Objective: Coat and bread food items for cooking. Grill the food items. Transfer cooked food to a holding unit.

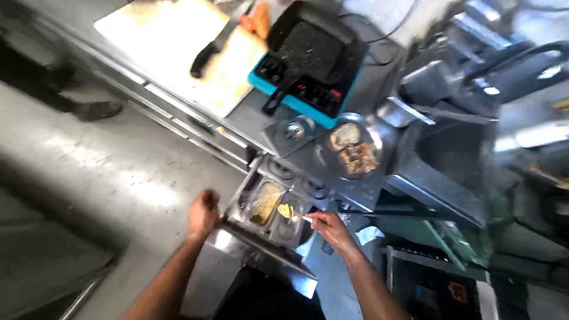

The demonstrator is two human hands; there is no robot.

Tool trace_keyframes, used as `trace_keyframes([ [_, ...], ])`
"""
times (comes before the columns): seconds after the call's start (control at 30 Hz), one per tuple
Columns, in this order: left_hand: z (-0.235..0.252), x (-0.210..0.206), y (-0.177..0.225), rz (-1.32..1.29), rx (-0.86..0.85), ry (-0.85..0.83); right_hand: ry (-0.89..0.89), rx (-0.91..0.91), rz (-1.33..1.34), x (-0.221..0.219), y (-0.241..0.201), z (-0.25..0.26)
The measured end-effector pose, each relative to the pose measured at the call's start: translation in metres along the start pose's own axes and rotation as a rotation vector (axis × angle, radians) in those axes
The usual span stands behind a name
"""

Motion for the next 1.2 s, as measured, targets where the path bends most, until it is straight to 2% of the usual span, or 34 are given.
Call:
trace_keyframes([
  [0.07, -0.006, -0.011, -0.004, 0.044, -0.104, 0.005, 0.227, 0.140, -0.008, 0.049, -0.015, -0.032],
  [0.17, -0.020, -0.029, -0.016, 0.140, -0.166, 0.015, 0.676, 0.391, -0.137, 0.102, -0.046, -0.073],
  [0.23, -0.029, -0.037, -0.019, 0.267, -0.185, 0.047, 0.960, 0.522, -0.187, 0.124, -0.050, -0.075],
  [0.3, -0.034, -0.041, -0.019, 0.347, -0.177, 0.048, 1.079, 0.494, -0.269, 0.134, -0.041, -0.052],
  [0.37, -0.036, -0.044, -0.017, 0.369, -0.150, 0.029, 0.984, 0.301, -0.387, 0.136, -0.021, -0.015],
  [0.43, -0.034, -0.041, -0.012, 0.349, -0.119, 0.001, 0.928, 0.194, -0.389, 0.136, -0.007, 0.004],
  [0.6, -0.031, -0.041, -0.016, 0.366, -0.124, -0.007, 0.891, 0.179, -0.267, 0.154, 0.005, 0.013],
  [0.77, -0.030, -0.043, -0.018, 0.375, -0.108, 0.024, 0.857, 0.271, -0.291, 0.159, -0.017, 0.001],
  [0.9, -0.029, -0.042, -0.012, 0.384, -0.088, -0.034, 0.692, -0.056, -0.256, 0.191, -0.024, 0.013],
  [1.03, -0.030, -0.042, -0.018, 0.378, -0.117, -0.002, 0.679, -0.212, 0.097, 0.233, 0.001, 0.008],
  [1.1, -0.030, -0.043, -0.019, 0.389, -0.122, 0.018, 0.612, -0.192, 0.334, 0.223, 0.013, 0.000],
  [1.13, -0.030, -0.044, -0.018, 0.389, -0.113, 0.017, 0.556, -0.179, 0.339, 0.213, 0.015, -0.004],
  [1.2, -0.031, -0.045, -0.018, 0.391, -0.099, 0.011, 0.498, -0.148, 0.097, 0.189, 0.009, -0.015],
])
Point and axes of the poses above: each hand's wrist, its own z-axis towards the middle knuckle, its own x-axis out of the back of the hand, y = z × x, the point moved 5 cm from there along z, towards the middle knuckle, and after that the axes turned 10 degrees about -y, right-handed, at the moved point
